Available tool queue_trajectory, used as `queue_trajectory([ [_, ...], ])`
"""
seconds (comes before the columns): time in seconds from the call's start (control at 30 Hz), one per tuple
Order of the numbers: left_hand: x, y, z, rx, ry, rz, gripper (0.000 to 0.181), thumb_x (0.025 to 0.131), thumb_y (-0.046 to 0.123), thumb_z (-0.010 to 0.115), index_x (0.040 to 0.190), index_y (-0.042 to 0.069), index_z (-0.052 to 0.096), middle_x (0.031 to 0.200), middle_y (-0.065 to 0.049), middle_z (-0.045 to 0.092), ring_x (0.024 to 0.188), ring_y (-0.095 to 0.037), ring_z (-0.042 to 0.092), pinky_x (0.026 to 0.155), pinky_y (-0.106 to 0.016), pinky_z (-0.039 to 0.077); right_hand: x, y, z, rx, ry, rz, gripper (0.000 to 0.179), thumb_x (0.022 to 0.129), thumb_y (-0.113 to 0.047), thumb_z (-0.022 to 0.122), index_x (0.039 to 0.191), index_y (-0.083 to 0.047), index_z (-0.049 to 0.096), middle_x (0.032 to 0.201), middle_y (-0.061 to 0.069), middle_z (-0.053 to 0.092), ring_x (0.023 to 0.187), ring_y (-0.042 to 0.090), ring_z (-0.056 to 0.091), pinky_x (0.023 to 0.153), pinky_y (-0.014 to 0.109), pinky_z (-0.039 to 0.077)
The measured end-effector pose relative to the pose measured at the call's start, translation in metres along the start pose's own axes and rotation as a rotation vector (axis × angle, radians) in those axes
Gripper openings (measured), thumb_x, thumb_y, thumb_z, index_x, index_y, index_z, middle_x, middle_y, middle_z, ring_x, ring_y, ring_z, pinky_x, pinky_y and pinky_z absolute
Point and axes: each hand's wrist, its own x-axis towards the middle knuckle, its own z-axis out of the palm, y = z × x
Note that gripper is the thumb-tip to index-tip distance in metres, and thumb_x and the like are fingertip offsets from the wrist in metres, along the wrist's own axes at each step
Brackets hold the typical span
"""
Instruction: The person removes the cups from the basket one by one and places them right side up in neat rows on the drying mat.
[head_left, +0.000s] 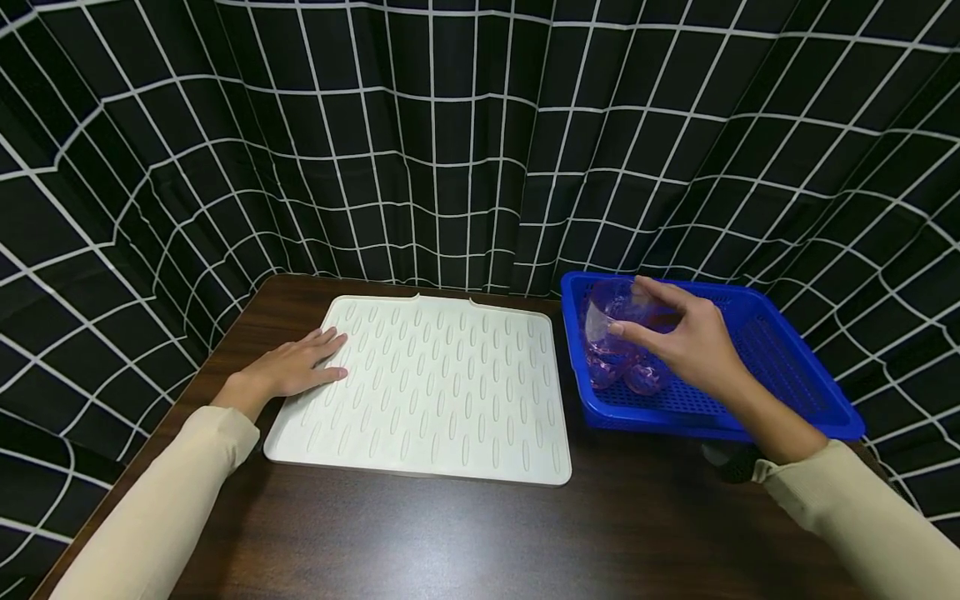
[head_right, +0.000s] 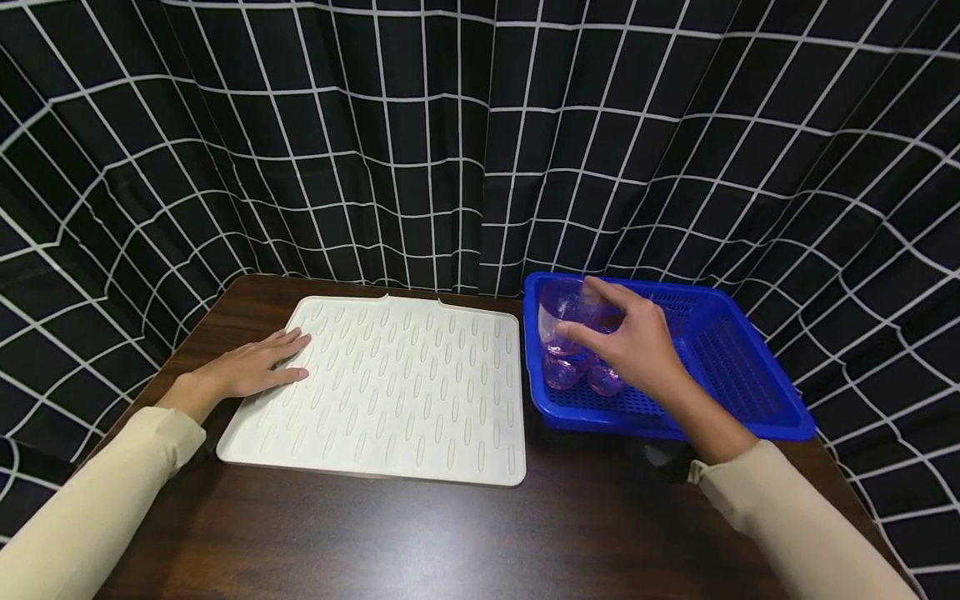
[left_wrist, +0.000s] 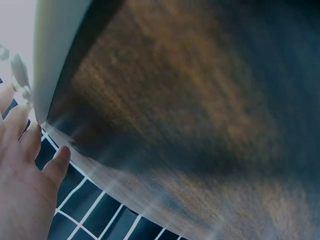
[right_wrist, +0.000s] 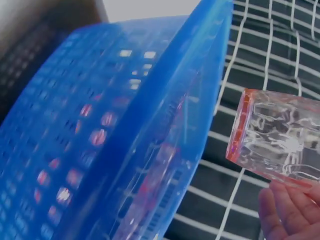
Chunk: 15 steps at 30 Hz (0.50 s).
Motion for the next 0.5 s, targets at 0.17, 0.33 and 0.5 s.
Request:
queue_trajectory([
  [0.17,-0.002,0.002,0.000,0.000,0.006,0.004,0.079,0.099,0.056,0.048,0.158,0.010,0.025,0.164,-0.021,0.015,0.150,-0.043,0.009,0.112,-0.071,0.011,0.000,-0.011,0.011,0.051,-0.025,-0.034,0.074,0.087,-0.032,0.079,0.148,-0.006,0.047,0.136,0.022,0.058,0.109,0.042,0.063,0.085,0.056,0.054],
  [0.33,-0.003,0.003,-0.001,0.001,0.015,0.015,0.078,0.099,0.055,0.050,0.157,0.008,0.026,0.163,-0.022,0.017,0.149,-0.044,0.011,0.112,-0.071,0.012,-0.001,-0.018,0.022,0.102,-0.071,-0.068,0.071,0.087,-0.028,0.080,0.146,-0.005,0.048,0.138,0.020,0.058,0.114,0.040,0.062,0.088,0.053,0.054],
  [0.5,-0.002,0.002,-0.001,-0.003,0.014,0.012,0.078,0.099,0.055,0.049,0.158,0.009,0.026,0.163,-0.021,0.016,0.150,-0.043,0.009,0.113,-0.071,0.010,-0.005,-0.023,0.035,0.129,-0.107,-0.079,0.070,0.087,-0.027,0.080,0.145,-0.003,0.049,0.141,0.021,0.055,0.118,0.041,0.060,0.090,0.052,0.053],
])
